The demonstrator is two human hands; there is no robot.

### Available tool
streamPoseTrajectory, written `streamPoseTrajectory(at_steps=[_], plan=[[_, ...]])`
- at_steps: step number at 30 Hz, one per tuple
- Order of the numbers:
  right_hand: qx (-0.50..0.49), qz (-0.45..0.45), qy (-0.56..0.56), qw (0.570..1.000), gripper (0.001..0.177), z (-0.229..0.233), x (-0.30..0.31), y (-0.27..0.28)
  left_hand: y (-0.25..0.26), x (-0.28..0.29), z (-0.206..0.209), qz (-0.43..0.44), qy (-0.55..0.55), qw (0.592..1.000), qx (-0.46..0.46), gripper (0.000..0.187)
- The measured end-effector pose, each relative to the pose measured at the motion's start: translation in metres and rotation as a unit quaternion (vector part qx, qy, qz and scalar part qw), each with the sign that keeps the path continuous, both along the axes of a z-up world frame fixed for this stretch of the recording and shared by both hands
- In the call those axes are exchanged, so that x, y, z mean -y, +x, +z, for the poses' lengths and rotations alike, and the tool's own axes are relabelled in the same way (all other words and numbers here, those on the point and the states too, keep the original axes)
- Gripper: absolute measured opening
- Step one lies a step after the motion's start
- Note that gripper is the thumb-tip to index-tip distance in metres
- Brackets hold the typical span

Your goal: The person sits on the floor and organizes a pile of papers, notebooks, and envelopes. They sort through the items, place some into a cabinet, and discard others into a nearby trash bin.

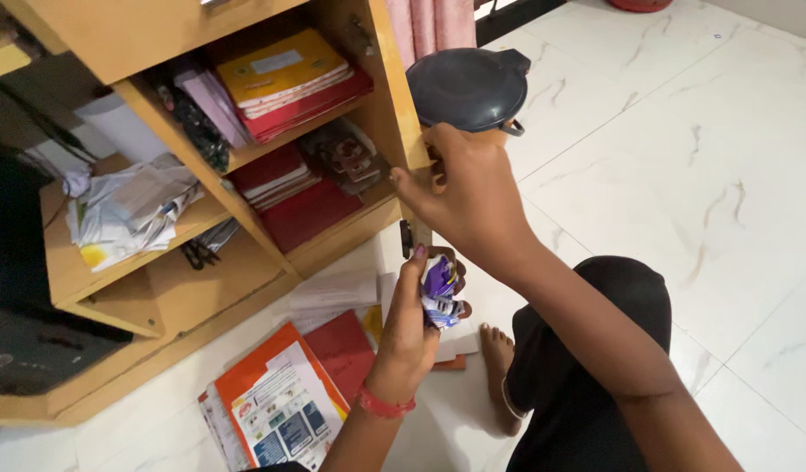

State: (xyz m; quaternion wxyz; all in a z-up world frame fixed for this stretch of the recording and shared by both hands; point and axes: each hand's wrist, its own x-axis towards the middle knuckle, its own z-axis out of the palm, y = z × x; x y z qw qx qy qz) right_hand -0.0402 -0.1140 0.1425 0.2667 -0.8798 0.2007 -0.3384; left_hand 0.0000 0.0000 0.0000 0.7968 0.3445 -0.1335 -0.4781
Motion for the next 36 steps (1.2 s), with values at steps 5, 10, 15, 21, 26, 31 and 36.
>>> streamPoseTrajectory(at_steps=[5,10,15,21,26,31,36], plan=[[0.074,0.113,0.011,0.991,0.047,0.0,-0.007,0.001,0.001,0.006,-0.012,0.001,0.01,0.999,0.032,0.036],[0.051,0.146,0.114,0.981,0.039,0.003,0.036,0.002,-0.003,0.03,-0.027,0.032,0.062,0.997,0.035,0.04],[0.088,0.127,0.178,0.972,0.026,0.002,0.086,-0.005,-0.004,0.08,-0.043,0.065,0.057,0.994,-0.068,0.038],[0.148,0.123,0.278,0.941,0.016,-0.024,0.165,0.006,0.0,0.138,-0.047,0.069,0.012,0.997,-0.038,0.037],[0.122,0.042,0.306,0.943,0.013,-0.076,0.24,0.036,0.021,0.183,-0.066,0.114,0.048,0.992,0.005,0.041],[0.081,-0.037,0.343,0.935,0.009,-0.138,0.318,0.08,0.04,0.231,-0.095,0.136,0.136,0.979,-0.067,0.038],[0.057,-0.035,0.338,0.939,0.017,-0.243,0.405,0.129,0.059,0.273,-0.127,0.151,0.164,0.972,-0.071,0.04]])
